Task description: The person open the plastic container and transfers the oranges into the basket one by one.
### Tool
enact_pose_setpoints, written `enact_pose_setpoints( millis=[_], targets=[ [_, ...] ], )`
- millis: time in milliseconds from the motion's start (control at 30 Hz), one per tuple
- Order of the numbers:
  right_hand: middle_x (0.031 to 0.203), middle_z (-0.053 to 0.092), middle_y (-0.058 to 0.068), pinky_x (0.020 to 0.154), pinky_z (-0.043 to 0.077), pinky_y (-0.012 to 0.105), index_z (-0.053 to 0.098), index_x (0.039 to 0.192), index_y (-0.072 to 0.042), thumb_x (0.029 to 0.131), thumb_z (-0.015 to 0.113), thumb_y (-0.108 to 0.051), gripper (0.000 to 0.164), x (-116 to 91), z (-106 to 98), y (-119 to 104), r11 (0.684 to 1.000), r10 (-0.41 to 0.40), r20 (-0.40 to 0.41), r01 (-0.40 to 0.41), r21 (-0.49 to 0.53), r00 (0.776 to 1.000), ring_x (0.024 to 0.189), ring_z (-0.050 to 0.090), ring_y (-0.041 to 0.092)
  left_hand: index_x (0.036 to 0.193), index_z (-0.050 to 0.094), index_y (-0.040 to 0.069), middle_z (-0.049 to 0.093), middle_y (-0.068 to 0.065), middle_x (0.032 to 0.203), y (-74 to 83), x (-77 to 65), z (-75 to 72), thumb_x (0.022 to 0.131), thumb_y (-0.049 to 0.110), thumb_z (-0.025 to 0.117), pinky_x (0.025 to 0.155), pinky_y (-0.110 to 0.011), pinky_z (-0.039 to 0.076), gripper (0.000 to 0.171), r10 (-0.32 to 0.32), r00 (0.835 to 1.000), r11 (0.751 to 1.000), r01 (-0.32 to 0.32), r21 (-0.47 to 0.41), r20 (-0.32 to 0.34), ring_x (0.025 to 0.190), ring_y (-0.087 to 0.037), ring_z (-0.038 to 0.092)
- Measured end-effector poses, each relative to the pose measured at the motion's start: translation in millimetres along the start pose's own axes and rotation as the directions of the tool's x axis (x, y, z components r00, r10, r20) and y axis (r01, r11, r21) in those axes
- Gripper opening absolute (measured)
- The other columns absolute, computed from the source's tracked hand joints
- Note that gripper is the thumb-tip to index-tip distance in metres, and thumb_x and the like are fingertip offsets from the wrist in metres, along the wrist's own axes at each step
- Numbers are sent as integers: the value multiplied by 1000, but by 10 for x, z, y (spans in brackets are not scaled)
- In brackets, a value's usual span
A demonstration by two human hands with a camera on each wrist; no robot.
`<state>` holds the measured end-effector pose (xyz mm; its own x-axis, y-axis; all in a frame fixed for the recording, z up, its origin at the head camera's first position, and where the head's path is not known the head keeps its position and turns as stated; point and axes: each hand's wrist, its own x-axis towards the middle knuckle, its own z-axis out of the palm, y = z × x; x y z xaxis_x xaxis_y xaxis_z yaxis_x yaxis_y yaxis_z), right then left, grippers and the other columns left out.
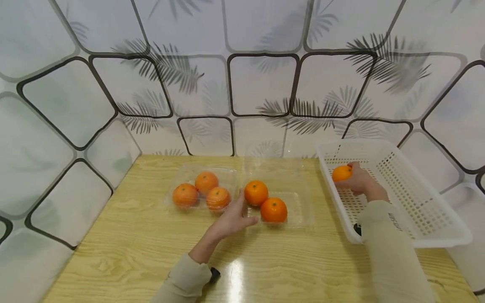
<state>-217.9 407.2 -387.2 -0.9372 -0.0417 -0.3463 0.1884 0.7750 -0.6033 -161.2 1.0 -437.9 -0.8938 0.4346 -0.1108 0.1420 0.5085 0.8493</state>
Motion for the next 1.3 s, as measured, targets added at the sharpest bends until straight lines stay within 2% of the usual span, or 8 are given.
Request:
enact_pose_setpoints(
  millis=[233,533,633,733,867,967,1100,1300],
  targets=[
    [121,33,41,63,52,40,-6,146,17,92,65,-25,99,41,40,-3,999,18,-1,-18,39,1000,67,49,23,156,-5,-5,22,-32,156,25,34,-40,88,24,75,116,-51,27,109,-7,1000,1000,7,4,9,145,-40,26],
    [130,28,47,69,55,43,2,148,13,91,68,-27,96,160,109,95,1000,-13,-27,13,-20,1000,102,50,50,156,-4,-5,25,-33,155,9,35,-59,88,24,75,115,-49,30,109,-25,1000,1000,25,1,14,144,-40,30],
    [130,29,47,67,53,41,3,148,12,90,69,-24,95,203,138,126,999,-30,-35,29,-34,999,101,49,49,156,-4,-4,26,-33,155,1,30,-51,88,25,76,115,-49,31,109,-34,999,999,33,4,18,143,-39,31],
    [129,30,50,74,51,48,5,146,15,89,69,-20,92,236,159,115,996,-55,-66,49,-79,996,101,48,51,156,-4,-4,26,-33,155,0,20,-44,88,25,75,115,-49,31,109,-39,999,999,39,7,19,143,-40,31],
    [131,29,53,96,39,63,7,144,20,87,69,-19,93,252,167,76,991,-65,-98,52,-127,993,113,42,60,156,-4,-5,26,-34,154,-1,2,-35,88,25,75,115,-49,31,108,-43,999,999,43,14,20,143,-40,32],
    [134,26,52,101,35,66,5,146,20,88,69,-21,96,258,166,75,992,-50,-96,38,-118,994,118,38,61,156,-3,-5,28,-34,154,-4,-1,-29,88,26,75,114,-49,32,108,-40,999,999,39,31,19,142,-40,33],
    [135,25,51,95,41,63,3,147,20,90,68,-23,97,280,164,92,995,-37,-96,27,-99,995,115,41,59,156,-3,-5,28,-34,154,-10,-7,-26,88,25,75,114,-49,31,108,-31,999,999,30,30,17,142,-40,33],
    [135,24,50,76,53,46,1,146,21,91,67,-26,98,324,146,121,998,2,-82,-7,-58,997,112,44,55,156,-4,-4,25,-32,156,1,-22,-28,89,24,75,116,-50,29,108,-31,999,999,31,9,20,145,-40,28]
  ],
)
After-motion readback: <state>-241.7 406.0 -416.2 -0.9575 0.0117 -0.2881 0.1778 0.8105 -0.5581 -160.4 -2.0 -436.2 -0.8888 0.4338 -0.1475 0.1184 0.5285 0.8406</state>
